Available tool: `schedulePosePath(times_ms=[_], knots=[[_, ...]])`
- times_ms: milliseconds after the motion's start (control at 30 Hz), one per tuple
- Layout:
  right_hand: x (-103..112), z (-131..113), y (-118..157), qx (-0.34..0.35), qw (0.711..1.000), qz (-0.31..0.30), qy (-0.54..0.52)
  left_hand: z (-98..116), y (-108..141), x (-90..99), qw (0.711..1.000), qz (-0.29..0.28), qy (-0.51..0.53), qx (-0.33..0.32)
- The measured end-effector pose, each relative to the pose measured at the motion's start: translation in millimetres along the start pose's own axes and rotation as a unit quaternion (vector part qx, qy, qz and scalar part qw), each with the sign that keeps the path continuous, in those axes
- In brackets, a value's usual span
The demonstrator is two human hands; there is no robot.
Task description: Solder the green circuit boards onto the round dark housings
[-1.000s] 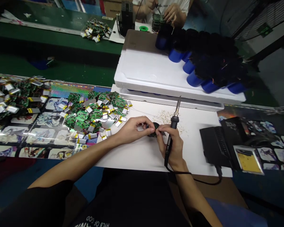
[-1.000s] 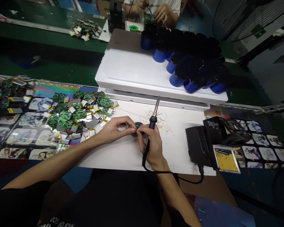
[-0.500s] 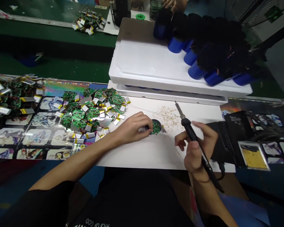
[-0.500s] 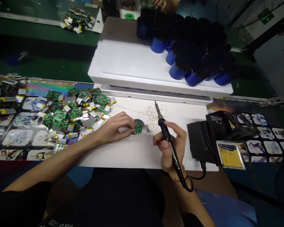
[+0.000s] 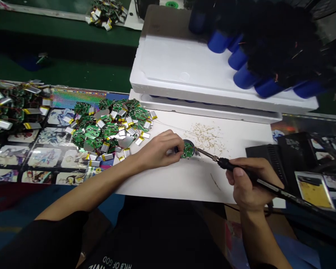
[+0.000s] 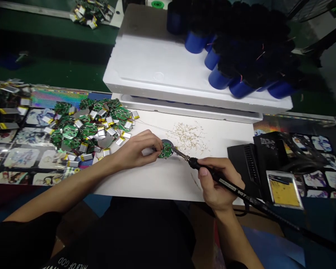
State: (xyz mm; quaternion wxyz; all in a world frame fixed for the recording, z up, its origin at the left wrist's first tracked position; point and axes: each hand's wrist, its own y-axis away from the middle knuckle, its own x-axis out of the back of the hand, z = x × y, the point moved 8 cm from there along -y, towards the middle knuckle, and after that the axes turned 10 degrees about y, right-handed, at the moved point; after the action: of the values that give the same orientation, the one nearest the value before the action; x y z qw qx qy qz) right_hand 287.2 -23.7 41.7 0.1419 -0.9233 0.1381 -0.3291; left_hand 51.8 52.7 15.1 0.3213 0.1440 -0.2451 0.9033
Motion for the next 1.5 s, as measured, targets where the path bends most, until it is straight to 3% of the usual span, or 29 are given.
schedulePosePath(times_ms=[267, 733, 1500], knots=[[-17.4, -20.4, -14.1, 0.093, 0.993, -0.072, -0.006, -0.5, 0.5, -0.3, 1.0, -0.003, 0.004, 0.01], [-18.0, 0.0, -9.9, 0.033, 0.997, -0.073, -0.01, -1.6, 0.3, 0.4, 1.0, 0.006, 0.007, 0.017], [-19.7, -7.3, -13.2, 0.046, 0.996, -0.078, 0.018, -0.5, 1.3, 0.2, 1.0, 0.01, 0.008, 0.001]])
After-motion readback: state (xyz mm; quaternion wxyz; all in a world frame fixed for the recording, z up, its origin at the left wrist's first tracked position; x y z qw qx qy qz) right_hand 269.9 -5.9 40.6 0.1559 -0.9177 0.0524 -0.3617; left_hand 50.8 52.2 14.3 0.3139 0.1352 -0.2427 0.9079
